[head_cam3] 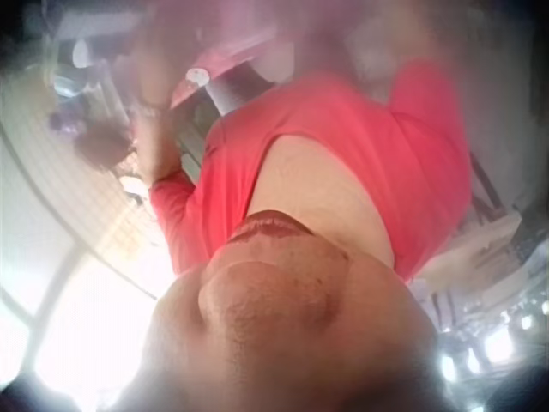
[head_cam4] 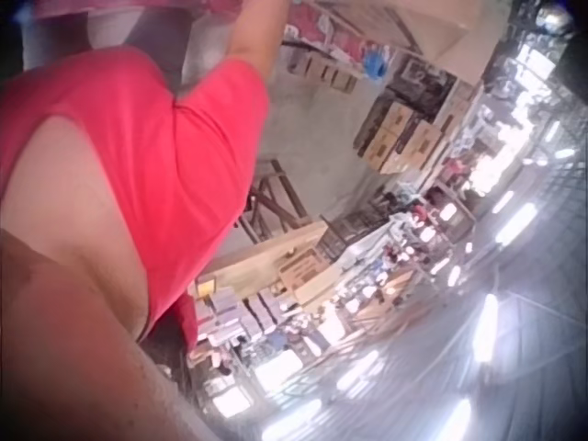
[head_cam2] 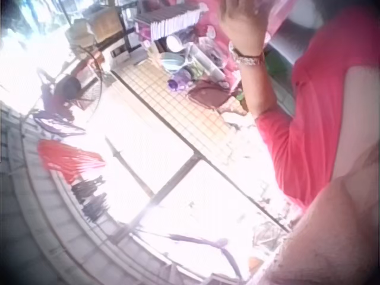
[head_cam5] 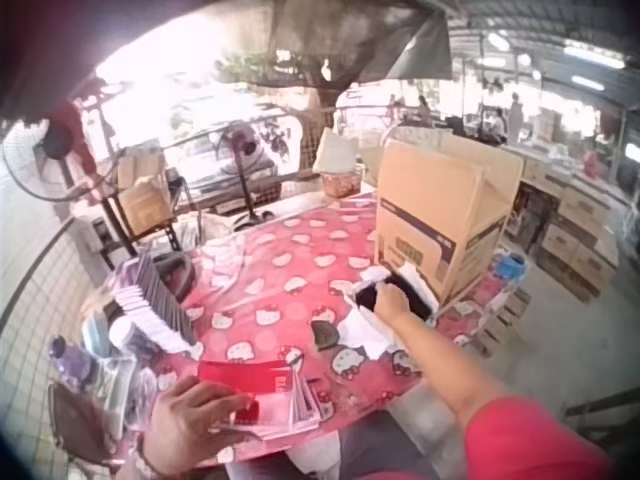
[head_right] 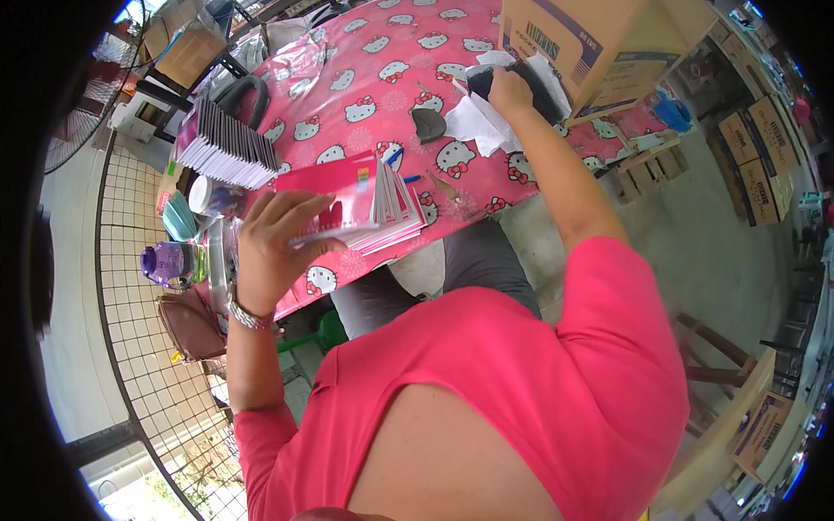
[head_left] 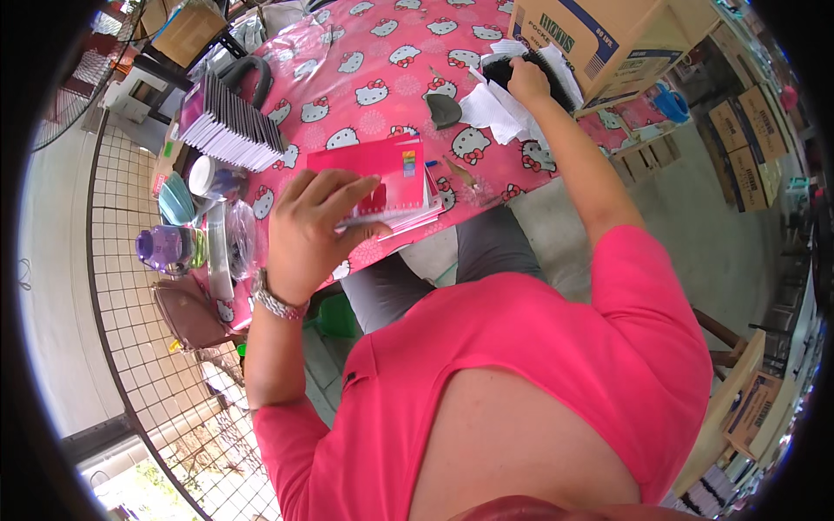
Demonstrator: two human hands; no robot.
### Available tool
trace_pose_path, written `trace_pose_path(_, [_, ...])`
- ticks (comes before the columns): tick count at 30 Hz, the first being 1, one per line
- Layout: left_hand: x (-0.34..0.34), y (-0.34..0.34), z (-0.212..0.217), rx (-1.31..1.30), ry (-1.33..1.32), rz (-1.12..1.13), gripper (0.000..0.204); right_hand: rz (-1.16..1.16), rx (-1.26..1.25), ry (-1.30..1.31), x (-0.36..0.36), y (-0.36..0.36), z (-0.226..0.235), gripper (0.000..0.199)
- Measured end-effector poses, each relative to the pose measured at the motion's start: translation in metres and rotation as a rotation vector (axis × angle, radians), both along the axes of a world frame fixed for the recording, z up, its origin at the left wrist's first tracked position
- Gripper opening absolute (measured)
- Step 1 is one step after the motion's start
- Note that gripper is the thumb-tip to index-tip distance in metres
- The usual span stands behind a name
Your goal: The person assembles notebooks by threading metal coils into pre-punched holes in pink notebook covers and pages by hand, and then uses a pair of blue pliers to crimp the ends of the coils to secure them.
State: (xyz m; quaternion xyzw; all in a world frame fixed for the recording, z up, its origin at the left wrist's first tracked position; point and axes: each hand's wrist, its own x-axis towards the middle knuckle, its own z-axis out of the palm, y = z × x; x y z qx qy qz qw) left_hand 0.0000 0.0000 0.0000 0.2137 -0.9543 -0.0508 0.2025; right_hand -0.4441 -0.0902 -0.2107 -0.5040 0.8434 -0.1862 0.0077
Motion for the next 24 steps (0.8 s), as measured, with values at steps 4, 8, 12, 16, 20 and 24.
trace_pose_path(4, [-0.002,-0.001,0.016,0.019,-0.010,0.030,0.026,0.090,-0.067,-0.017,-0.009,-0.004,-0.008,0.023])
trace_pose_path(8, [-0.007,-0.006,0.040,-0.052,-0.011,0.097,0.019,0.042,-0.070,-0.062,-0.016,0.004,0.004,0.026])
trace_pose_path(12, [-0.024,-0.016,0.039,-0.062,-0.091,0.125,0.016,-0.015,-0.302,0.090,-0.034,0.010,0.030,0.027])
trace_pose_path(16, [-0.021,-0.017,0.029,-0.094,-0.062,0.238,0.016,0.148,-0.730,-0.221,0.046,0.039,0.110,0.033])
trace_pose_path(20, [-0.029,-0.020,0.023,-0.167,0.020,0.251,0.020,0.392,-0.593,-0.965,0.170,0.132,0.169,0.040])
trace_pose_path(24, [-0.047,-0.018,0.026,-0.180,0.017,0.262,0.021,0.691,-0.658,-0.807,0.247,0.160,0.158,0.059])
